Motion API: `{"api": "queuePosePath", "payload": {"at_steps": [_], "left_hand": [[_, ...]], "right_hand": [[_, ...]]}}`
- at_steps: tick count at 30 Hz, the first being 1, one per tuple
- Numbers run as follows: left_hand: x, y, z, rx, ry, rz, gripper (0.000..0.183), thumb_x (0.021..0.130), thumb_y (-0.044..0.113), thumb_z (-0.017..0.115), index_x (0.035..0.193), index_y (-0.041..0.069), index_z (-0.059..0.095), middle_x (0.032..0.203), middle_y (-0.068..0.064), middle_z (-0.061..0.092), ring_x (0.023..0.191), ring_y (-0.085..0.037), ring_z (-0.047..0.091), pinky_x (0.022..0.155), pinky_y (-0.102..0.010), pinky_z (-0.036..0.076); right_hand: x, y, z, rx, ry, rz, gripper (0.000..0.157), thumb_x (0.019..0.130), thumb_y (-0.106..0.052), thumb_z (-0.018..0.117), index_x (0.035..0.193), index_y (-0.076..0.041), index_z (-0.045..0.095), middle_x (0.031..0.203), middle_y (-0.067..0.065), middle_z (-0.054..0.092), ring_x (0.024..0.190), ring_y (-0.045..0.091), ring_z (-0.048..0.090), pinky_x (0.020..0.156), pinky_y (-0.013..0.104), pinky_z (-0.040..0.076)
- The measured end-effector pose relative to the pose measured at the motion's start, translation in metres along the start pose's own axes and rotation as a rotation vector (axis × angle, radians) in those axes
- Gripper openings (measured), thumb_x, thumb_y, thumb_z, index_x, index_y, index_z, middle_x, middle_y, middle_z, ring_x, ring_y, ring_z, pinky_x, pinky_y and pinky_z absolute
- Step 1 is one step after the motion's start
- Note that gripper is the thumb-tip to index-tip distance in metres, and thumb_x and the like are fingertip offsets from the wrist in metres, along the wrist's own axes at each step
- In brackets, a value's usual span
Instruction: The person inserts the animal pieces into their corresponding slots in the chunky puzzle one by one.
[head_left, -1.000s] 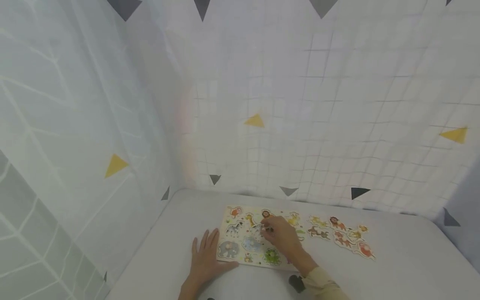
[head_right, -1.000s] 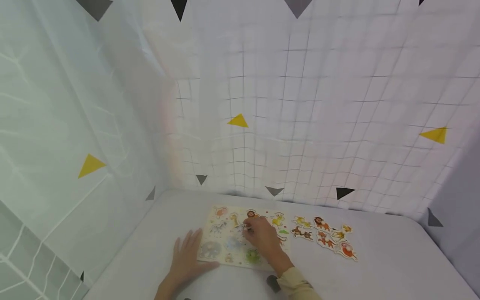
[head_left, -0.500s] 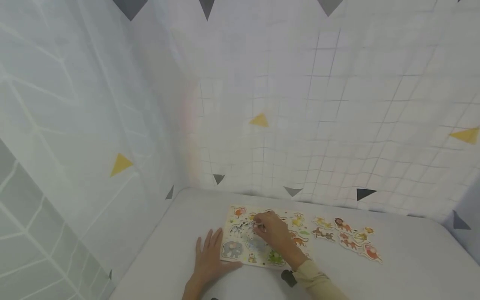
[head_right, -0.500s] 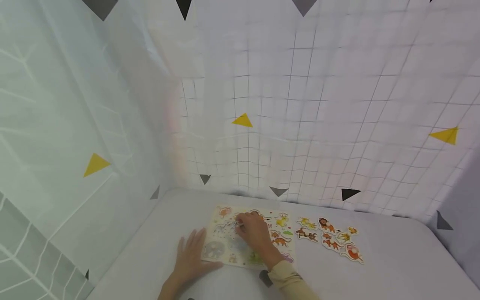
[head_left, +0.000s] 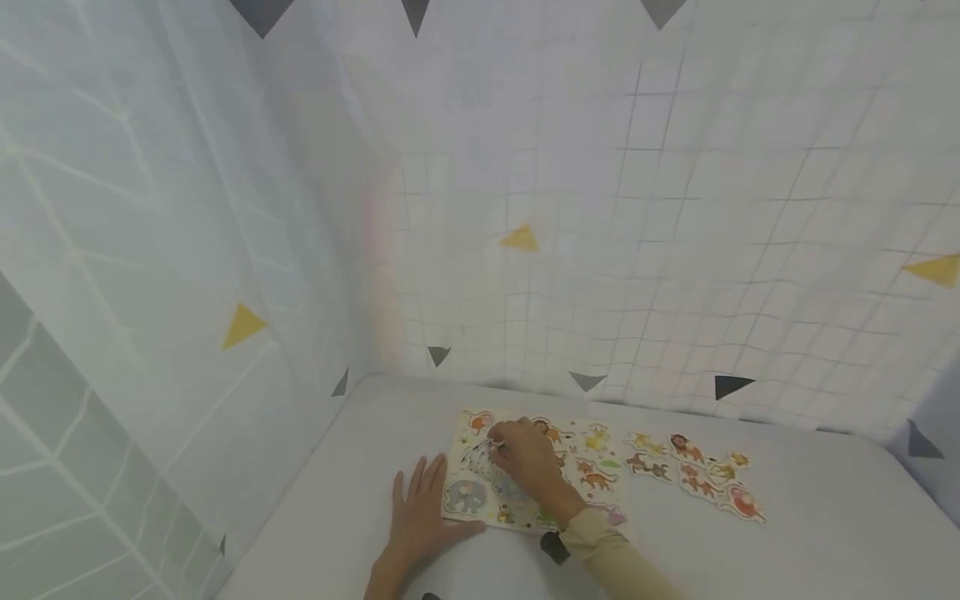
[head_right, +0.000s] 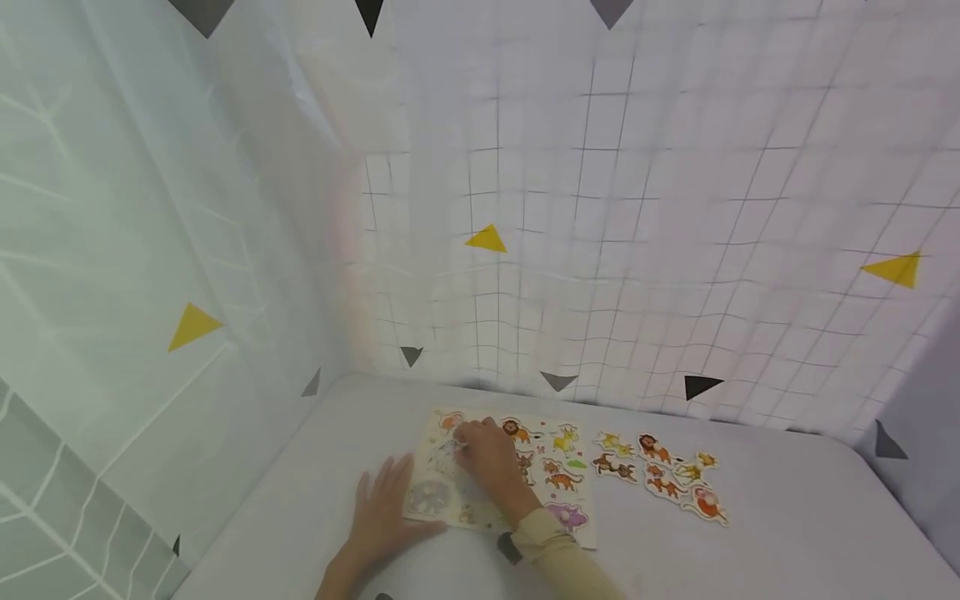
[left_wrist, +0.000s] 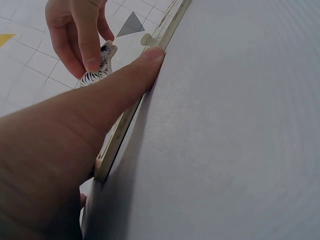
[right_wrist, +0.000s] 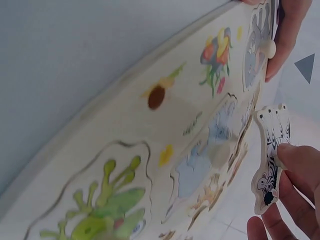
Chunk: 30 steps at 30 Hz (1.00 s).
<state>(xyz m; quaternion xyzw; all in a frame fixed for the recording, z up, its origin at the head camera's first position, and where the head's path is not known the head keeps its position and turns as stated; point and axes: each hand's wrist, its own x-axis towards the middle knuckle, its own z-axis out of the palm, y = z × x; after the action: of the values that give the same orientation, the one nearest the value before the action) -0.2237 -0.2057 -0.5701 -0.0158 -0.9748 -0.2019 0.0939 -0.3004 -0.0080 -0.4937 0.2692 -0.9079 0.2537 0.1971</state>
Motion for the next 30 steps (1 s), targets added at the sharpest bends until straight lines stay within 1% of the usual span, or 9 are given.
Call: {"api": "queuePosePath", "payload": {"at_steps": [4, 6, 8, 12, 15, 21, 27, 30], "left_hand": [[0.0, 0.001, -0.001, 0.005, -0.007, 0.0, 0.126, 0.067, 0.087, 0.07, 0.16, 0.01, 0.035, 0.167, -0.008, 0.038, 0.158, -0.037, 0.027, 0.127, -0.071, 0.011], [0.0, 0.002, -0.002, 0.007, -0.011, 0.0, 0.126, 0.067, 0.087, 0.07, 0.16, 0.009, 0.035, 0.167, -0.008, 0.038, 0.158, -0.038, 0.027, 0.127, -0.071, 0.011], [0.001, 0.004, -0.004, 0.0, -0.012, 0.0, 0.126, 0.067, 0.086, 0.07, 0.16, 0.009, 0.035, 0.167, -0.009, 0.038, 0.158, -0.038, 0.027, 0.127, -0.071, 0.011], [0.002, 0.006, -0.006, -0.018, -0.005, 0.004, 0.126, 0.066, 0.085, 0.072, 0.159, 0.009, 0.036, 0.166, -0.01, 0.039, 0.157, -0.038, 0.027, 0.127, -0.071, 0.01], [0.003, 0.006, -0.006, -0.009, -0.007, 0.0, 0.126, 0.066, 0.086, 0.072, 0.159, 0.009, 0.035, 0.167, -0.009, 0.038, 0.158, -0.038, 0.026, 0.128, -0.071, 0.009], [0.002, 0.003, -0.005, 0.003, -0.011, 0.0, 0.126, 0.067, 0.087, 0.071, 0.16, 0.01, 0.034, 0.167, -0.008, 0.037, 0.158, -0.037, 0.027, 0.128, -0.07, 0.011], [0.0, 0.002, -0.004, 0.004, -0.023, -0.012, 0.127, 0.066, 0.088, 0.069, 0.161, 0.011, 0.033, 0.168, -0.007, 0.037, 0.158, -0.036, 0.026, 0.128, -0.069, 0.01], [-0.001, 0.002, -0.004, -0.002, -0.014, -0.012, 0.126, 0.067, 0.087, 0.07, 0.16, 0.01, 0.034, 0.168, -0.006, 0.037, 0.158, -0.036, 0.026, 0.129, -0.069, 0.01]], "right_hand": [[0.001, 0.0, 0.008, -0.005, -0.004, -0.012, 0.018, 0.082, -0.01, 0.082, 0.098, -0.015, 0.077, 0.093, -0.002, 0.079, 0.086, 0.015, 0.066, 0.067, 0.025, 0.058], [0.002, 0.0, 0.011, -0.029, -0.001, -0.025, 0.019, 0.081, -0.01, 0.083, 0.098, -0.015, 0.077, 0.093, -0.002, 0.079, 0.085, 0.015, 0.066, 0.067, 0.026, 0.059], [0.004, 0.0, 0.014, -0.051, -0.001, -0.025, 0.019, 0.081, -0.011, 0.083, 0.098, -0.016, 0.077, 0.094, -0.002, 0.079, 0.085, 0.014, 0.066, 0.071, 0.028, 0.06], [0.006, -0.002, 0.015, -0.082, 0.0, -0.01, 0.02, 0.082, -0.014, 0.084, 0.099, -0.017, 0.075, 0.096, -0.002, 0.079, 0.088, 0.015, 0.066, 0.074, 0.029, 0.061], [0.008, -0.005, 0.014, -0.095, 0.004, -0.009, 0.021, 0.082, -0.015, 0.085, 0.1, -0.017, 0.074, 0.098, -0.003, 0.079, 0.09, 0.015, 0.067, 0.076, 0.029, 0.061], [0.011, -0.009, 0.016, -0.101, -0.01, 0.002, 0.022, 0.084, -0.016, 0.084, 0.104, -0.018, 0.073, 0.101, -0.003, 0.079, 0.094, 0.014, 0.067, 0.08, 0.028, 0.061], [0.012, -0.01, 0.023, -0.108, -0.051, 0.025, 0.022, 0.086, -0.014, 0.081, 0.106, -0.018, 0.074, 0.102, -0.004, 0.078, 0.099, 0.014, 0.068, 0.083, 0.03, 0.062], [0.013, -0.01, 0.025, -0.083, -0.06, 0.01, 0.021, 0.086, -0.012, 0.081, 0.106, -0.016, 0.075, 0.102, -0.002, 0.078, 0.099, 0.016, 0.069, 0.082, 0.032, 0.063]]}}
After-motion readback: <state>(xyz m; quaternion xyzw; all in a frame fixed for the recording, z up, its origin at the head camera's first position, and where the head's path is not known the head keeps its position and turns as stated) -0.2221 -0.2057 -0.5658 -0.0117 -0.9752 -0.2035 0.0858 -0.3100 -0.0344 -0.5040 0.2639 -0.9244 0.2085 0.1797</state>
